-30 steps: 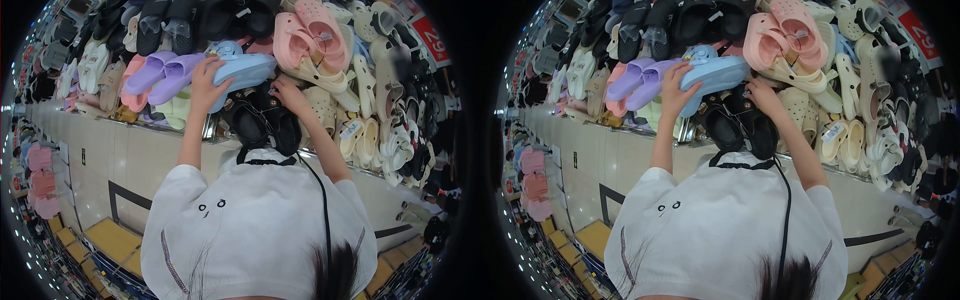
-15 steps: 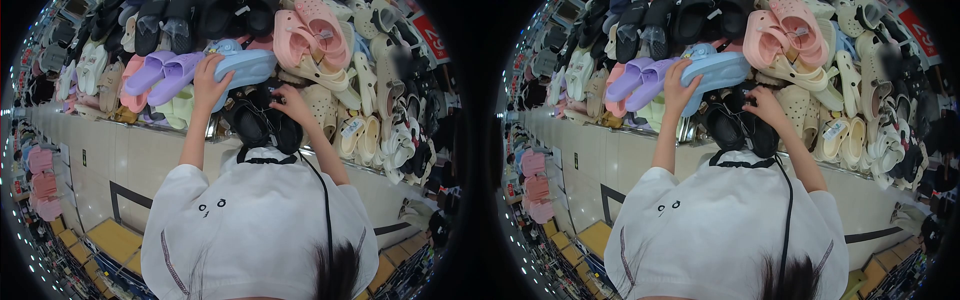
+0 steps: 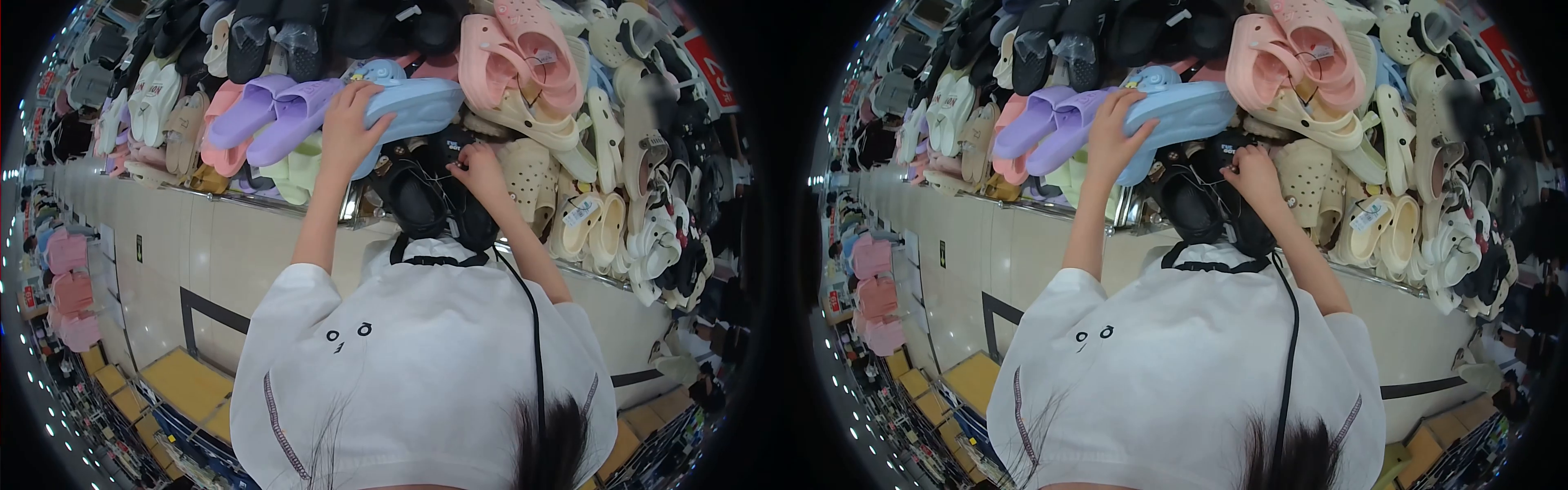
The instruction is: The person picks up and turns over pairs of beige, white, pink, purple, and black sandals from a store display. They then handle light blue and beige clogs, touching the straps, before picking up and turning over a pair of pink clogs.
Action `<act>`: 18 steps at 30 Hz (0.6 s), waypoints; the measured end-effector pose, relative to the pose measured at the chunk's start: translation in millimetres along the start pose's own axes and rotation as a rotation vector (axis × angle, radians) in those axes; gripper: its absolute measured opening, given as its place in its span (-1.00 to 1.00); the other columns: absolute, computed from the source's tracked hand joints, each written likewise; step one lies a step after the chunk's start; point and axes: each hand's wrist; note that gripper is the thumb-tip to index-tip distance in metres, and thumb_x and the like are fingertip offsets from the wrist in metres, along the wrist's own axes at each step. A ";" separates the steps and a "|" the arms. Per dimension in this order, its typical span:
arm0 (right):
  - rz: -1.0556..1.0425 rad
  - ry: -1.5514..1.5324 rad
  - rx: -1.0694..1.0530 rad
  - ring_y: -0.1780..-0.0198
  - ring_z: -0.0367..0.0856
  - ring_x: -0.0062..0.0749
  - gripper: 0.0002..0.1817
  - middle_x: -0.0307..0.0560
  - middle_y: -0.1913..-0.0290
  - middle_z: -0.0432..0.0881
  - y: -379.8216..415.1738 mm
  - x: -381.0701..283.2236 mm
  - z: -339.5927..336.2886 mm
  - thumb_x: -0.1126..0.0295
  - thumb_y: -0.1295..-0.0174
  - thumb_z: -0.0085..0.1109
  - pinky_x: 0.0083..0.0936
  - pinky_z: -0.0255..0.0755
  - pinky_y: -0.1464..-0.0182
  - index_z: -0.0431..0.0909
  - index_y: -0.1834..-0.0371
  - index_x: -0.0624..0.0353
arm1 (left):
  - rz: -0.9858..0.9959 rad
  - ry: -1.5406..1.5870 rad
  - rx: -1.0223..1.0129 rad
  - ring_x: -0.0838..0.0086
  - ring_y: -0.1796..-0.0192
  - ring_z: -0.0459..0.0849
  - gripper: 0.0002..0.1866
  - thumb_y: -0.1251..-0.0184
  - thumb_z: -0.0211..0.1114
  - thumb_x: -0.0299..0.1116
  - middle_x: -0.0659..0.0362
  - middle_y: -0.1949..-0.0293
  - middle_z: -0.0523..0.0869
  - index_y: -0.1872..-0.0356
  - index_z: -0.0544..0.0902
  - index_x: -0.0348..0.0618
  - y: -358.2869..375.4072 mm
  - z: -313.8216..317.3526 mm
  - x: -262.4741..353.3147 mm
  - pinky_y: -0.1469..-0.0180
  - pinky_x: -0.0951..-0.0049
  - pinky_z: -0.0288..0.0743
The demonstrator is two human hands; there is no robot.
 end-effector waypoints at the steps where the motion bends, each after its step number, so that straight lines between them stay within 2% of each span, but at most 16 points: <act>1: 0.010 0.003 -0.002 0.22 0.48 -0.08 -0.73 0.01 0.42 0.51 0.0 0.2 0.1 0.31 0.15 0.38 -0.25 0.39 0.14 0.50 0.51 0.24 | -0.004 -0.004 0.003 0.12 0.00 0.49 -0.59 0.06 0.38 -0.29 0.11 0.06 0.54 0.12 0.54 -0.12 0.8 -0.3 0.1 -0.04 0.22 0.36; 6: 0.021 -0.007 -0.017 0.19 0.47 -0.08 -0.72 0.00 0.38 0.52 4.1 0.3 -5.2 0.31 0.15 0.38 -0.27 0.39 0.11 0.51 0.47 0.23 | -0.002 -0.009 0.007 0.13 0.00 0.49 -0.59 0.05 0.38 -0.28 0.13 0.05 0.53 0.12 0.54 -0.11 1.7 -1.3 2.5 -0.04 0.21 0.37; 8: -0.020 -0.126 0.048 0.17 0.47 -0.09 -0.73 -0.01 0.35 0.52 8.0 5.9 -2.1 0.33 0.15 0.38 -0.28 0.39 0.10 0.53 0.45 0.23 | 0.001 -0.004 0.009 0.13 0.00 0.49 -0.59 0.04 0.38 -0.27 0.12 0.05 0.53 0.11 0.53 -0.11 1.5 -1.2 2.0 -0.03 0.21 0.37; 18: 0.062 -0.033 0.080 0.16 0.46 -0.09 -0.74 -0.02 0.35 0.51 8.3 -0.4 3.4 0.32 0.13 0.37 -0.28 0.38 0.11 0.52 0.46 0.23 | 0.023 -0.010 0.030 0.12 0.01 0.49 -0.59 0.02 0.38 -0.27 0.09 0.06 0.52 0.11 0.53 -0.12 1.9 1.8 0.4 -0.01 0.21 0.37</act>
Point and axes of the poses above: each hand's wrist, its own y-axis away from the middle knuckle, its own z-axis out of the palm, x = y × z
